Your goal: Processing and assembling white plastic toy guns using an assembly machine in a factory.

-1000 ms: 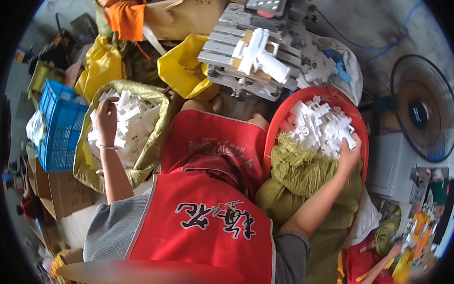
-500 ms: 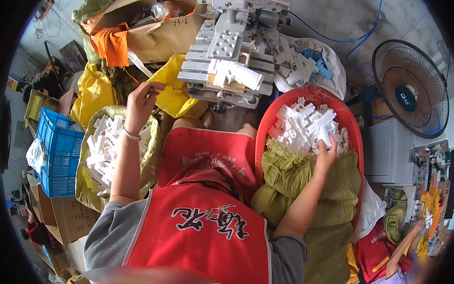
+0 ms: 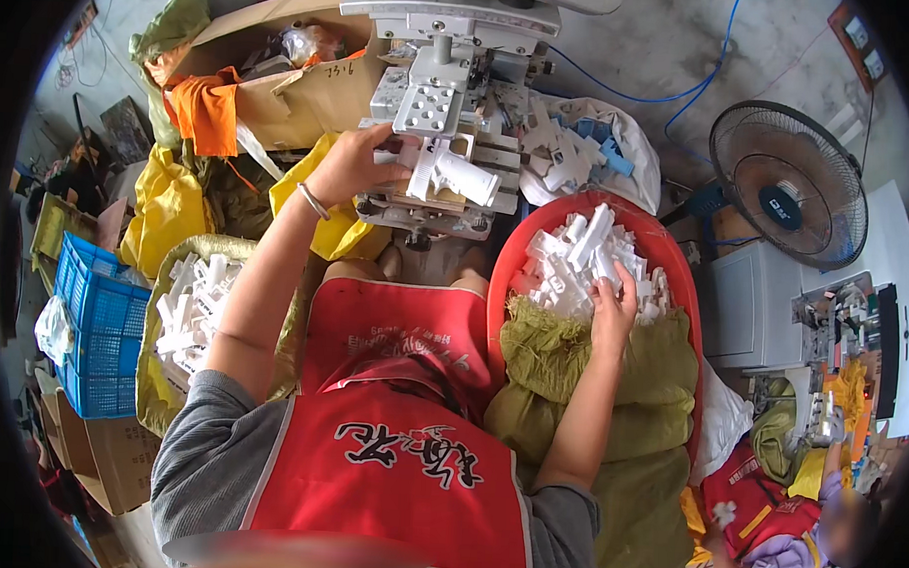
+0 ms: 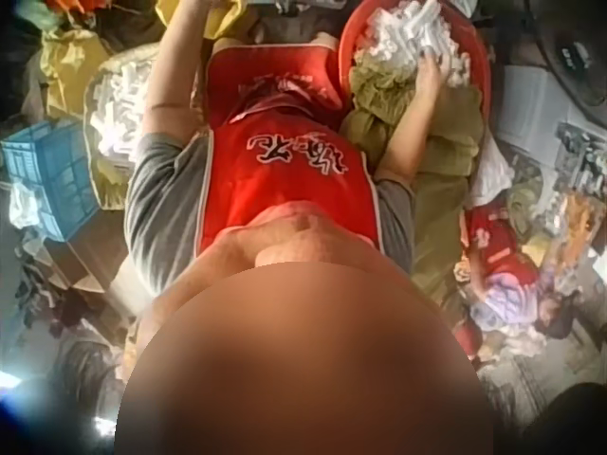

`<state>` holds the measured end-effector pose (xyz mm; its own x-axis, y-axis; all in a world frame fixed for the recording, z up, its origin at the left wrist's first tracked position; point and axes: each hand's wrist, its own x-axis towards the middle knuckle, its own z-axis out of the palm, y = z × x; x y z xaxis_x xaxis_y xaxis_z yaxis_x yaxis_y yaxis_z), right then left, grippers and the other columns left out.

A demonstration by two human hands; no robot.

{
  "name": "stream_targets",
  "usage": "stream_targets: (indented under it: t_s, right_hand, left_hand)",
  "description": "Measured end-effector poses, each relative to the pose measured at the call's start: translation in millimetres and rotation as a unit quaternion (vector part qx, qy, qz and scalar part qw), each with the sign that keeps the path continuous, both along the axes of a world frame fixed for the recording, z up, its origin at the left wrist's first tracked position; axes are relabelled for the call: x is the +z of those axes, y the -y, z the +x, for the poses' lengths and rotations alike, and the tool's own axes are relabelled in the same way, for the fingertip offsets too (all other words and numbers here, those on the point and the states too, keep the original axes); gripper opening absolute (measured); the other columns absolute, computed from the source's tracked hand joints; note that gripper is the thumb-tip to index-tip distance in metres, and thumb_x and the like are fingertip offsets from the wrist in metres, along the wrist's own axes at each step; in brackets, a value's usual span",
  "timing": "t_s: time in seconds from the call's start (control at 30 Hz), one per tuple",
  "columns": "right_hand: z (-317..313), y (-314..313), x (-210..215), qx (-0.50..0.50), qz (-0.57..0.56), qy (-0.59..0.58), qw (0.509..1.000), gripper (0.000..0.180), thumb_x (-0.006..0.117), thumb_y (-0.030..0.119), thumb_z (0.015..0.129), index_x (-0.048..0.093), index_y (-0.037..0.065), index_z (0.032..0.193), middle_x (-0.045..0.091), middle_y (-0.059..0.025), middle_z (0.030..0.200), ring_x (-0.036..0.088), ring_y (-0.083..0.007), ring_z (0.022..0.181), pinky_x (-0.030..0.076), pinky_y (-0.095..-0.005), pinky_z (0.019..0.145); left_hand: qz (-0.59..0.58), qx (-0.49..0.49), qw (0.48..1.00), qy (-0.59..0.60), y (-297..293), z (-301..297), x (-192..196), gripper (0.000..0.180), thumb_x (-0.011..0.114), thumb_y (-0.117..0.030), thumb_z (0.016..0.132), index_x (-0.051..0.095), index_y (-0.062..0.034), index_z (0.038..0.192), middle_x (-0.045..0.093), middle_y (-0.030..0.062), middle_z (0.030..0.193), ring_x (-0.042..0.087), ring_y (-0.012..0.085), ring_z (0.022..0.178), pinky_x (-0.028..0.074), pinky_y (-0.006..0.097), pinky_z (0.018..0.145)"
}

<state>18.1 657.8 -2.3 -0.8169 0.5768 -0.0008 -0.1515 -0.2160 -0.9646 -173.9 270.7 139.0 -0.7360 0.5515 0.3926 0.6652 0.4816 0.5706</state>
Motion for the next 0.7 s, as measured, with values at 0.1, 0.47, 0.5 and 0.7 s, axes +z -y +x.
stream_targets:
  t_s: [0.1,0.47,0.5,0.7]
  right_hand:
    - [-13,20,28,0.071,-0.068,-0.106,0.990,0.043,0.057,0.000,0.088,0.045,-0.002,0.129,0.056,-0.0093,0.112,0.055,-0.0144,0.088,0.046,-0.0289,0.079]
    - [-108,139,113,0.246,0.191,-0.064,0.948,0.031,0.061,0.000,0.086,0.056,-0.001,0.116,0.058,-0.0083,0.102,0.061,-0.0130,0.077,0.052,-0.0248,0.059]
    - [-111,145,116,0.235,0.265,-0.060,0.933,0.027,0.063,0.000,0.084,0.060,-0.001,0.111,0.059,-0.0077,0.099,0.061,-0.0130,0.069,0.052,-0.0259,0.056]
    - [-115,142,122,0.246,0.373,-0.021,0.894,0.030,0.068,0.005,0.082,0.063,0.003,0.112,0.057,-0.0100,0.106,0.059,-0.0106,0.060,0.048,-0.0241,0.048]
  left_hand:
    - [0.075,-0.033,0.995,-0.056,2,-1,2,0.034,0.078,-0.015,0.071,0.060,-0.0009,0.096,0.066,0.0143,0.092,0.064,0.0302,0.085,0.049,0.033,0.077]
    - [0.197,0.160,0.966,0.041,109,66,-42,0.033,0.073,0.001,0.075,0.061,0.0033,0.106,0.068,0.0080,0.100,0.064,0.0112,0.086,0.051,0.026,0.079]
    - [0.217,0.174,0.957,0.076,120,76,-46,0.031,0.072,0.001,0.075,0.060,0.0033,0.104,0.067,0.0086,0.103,0.063,0.0115,0.087,0.051,0.026,0.080]
    - [0.241,0.192,0.941,0.137,156,107,-69,0.024,0.069,0.004,0.078,0.055,0.0023,0.097,0.064,0.0111,0.112,0.062,0.0140,0.095,0.051,0.027,0.084]
